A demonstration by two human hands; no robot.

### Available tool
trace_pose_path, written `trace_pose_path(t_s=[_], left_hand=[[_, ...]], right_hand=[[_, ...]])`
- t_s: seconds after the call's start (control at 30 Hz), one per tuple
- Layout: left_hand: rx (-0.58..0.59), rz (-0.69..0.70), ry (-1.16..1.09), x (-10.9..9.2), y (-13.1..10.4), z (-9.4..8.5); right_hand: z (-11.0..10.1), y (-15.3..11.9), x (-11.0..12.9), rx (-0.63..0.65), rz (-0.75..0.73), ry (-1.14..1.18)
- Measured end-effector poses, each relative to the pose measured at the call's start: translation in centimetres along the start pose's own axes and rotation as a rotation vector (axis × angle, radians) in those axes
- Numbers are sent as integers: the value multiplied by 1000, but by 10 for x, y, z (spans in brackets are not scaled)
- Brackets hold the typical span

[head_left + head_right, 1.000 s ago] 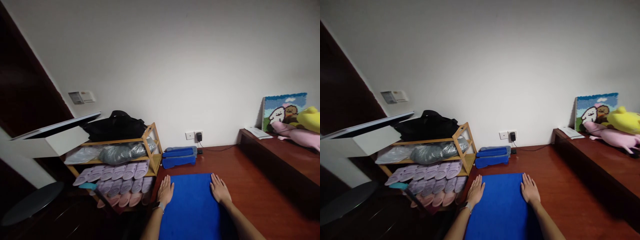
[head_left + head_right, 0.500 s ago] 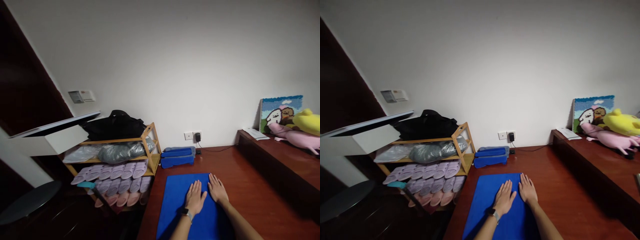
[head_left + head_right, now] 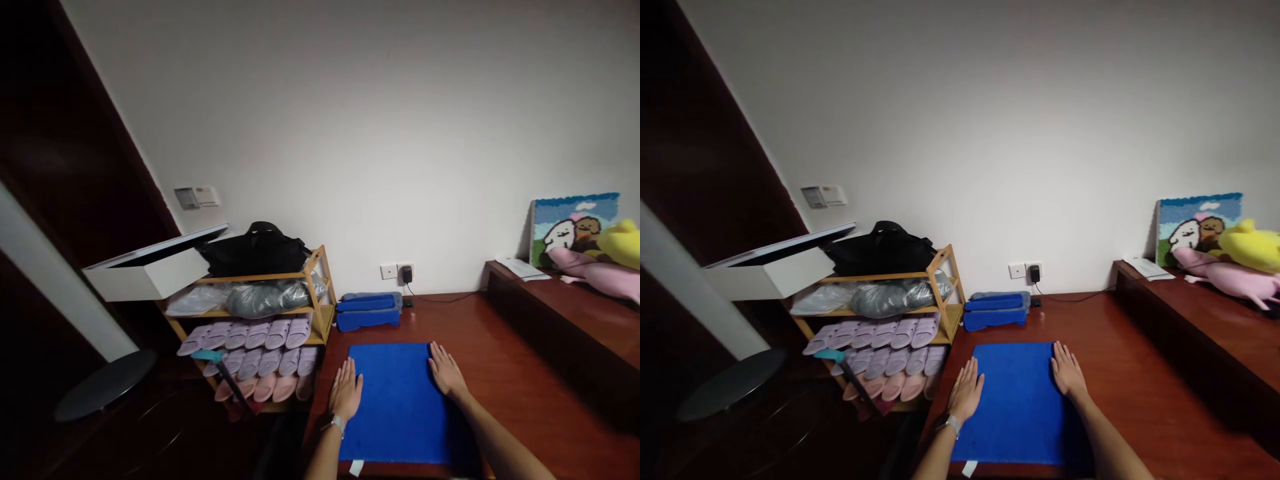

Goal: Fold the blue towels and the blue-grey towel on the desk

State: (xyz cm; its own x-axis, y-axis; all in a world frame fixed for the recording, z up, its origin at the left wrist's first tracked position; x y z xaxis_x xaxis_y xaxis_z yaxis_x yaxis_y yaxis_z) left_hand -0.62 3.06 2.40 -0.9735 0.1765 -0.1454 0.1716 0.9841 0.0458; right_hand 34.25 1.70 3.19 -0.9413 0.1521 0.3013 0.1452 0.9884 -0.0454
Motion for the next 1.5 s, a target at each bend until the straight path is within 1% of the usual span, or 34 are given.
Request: trace_pose_path(t_s=[0.07, 0.13, 0.27, 0.37, 0.43, 0.47, 0.5, 0.53, 0.6, 0.63, 0.67, 0.7, 0.73, 0.77, 0.8, 0.83, 0.87, 0.9, 0.97, 1.03, 1.07, 1.1, 1.13, 1.2, 1.33, 1.43, 1.5], left_hand=[[3, 5, 0, -3, 0, -2], [2, 4, -5, -4, 0, -2], [9, -1, -15, -1, 2, -5], [18, 6, -15, 0, 5, -12], [11, 11, -10, -9, 5, -19], [-8, 26, -11, -20, 3, -20], [-35, 59, -18, -36, 0, -21], [-60, 117, -33, -56, -4, -19], [-91, 290, -83, -105, -15, -9], [-64, 397, -107, -130, -22, -1], [-52, 472, -131, -152, -28, 7], [-39, 504, -150, -169, -33, 14], [-26, 515, -162, -180, -38, 20], [-17, 501, -167, -183, -41, 23], [-7, 474, -163, -179, -44, 25], [4, 441, -151, -168, -47, 24], [18, 406, -132, -151, -49, 21], [28, 364, -109, -129, -52, 16], [38, 256, -62, -78, -58, 5], [16, 134, -29, -29, -65, -5], [10, 89, -19, -10, -68, -8], [5, 58, -13, 4, -72, -10], [3, 43, -8, 14, -75, -11], [0, 41, -2, 21, -79, -12], [2, 24, -10, 16, -80, -13], [-7, 17, -34, 19, -79, -14], [-49, 21, -41, 16, -78, -15]], right_hand=[[1, -11, 0, -44, 23, 10], [7, -25, 0, -61, 21, -4], [22, -53, -1, -3, 35, -54], [24, -61, 2, 6, 36, -71], [22, -61, 3, 4, 41, -57], [21, -61, 4, 6, 44, -48], [20, -61, 4, 3, 40, -39], [19, -60, 4, -2, 36, -32], [17, -61, 4, -13, 25, -28], [17, -62, 3, -15, 16, -33], [17, -63, 3, -13, 6, -45], [17, -63, 2, -8, -3, -59], [16, -64, 2, -1, -8, -73], [16, -65, 2, 4, -9, -85], [15, -65, 2, 8, -6, -93], [15, -65, 2, 8, -2, -96], [15, -66, 3, 7, 4, -97], [15, -66, 3, 6, 9, -98], [15, -66, 5, 1, 17, -102], [15, -66, 6, -3, 25, -100], [15, -66, 6, -2, 28, -100], [14, -66, 7, -1, 32, -101], [13, -66, 8, 2, 36, -101], [8, -66, 11, 6, 39, -108], [1, -78, 15, -41, 29, -110], [9, -99, 11, -81, 21, -76], [19, -114, 7, -84, -2, -40]])
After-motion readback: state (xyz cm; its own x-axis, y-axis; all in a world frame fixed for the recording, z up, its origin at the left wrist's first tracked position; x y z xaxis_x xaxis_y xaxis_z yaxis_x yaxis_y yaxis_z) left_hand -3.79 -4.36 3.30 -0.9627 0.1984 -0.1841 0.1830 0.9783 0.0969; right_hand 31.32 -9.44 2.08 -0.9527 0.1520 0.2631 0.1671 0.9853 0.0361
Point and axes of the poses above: each hand's wrist, its own y-axis towards the middle knuckle, its own z-axis out of the palm, x = y × z, the point moved 2 cm from there along y, towards the middle knuckle, and after that the axes turned 1 degree about y, right-handed, at the moved point
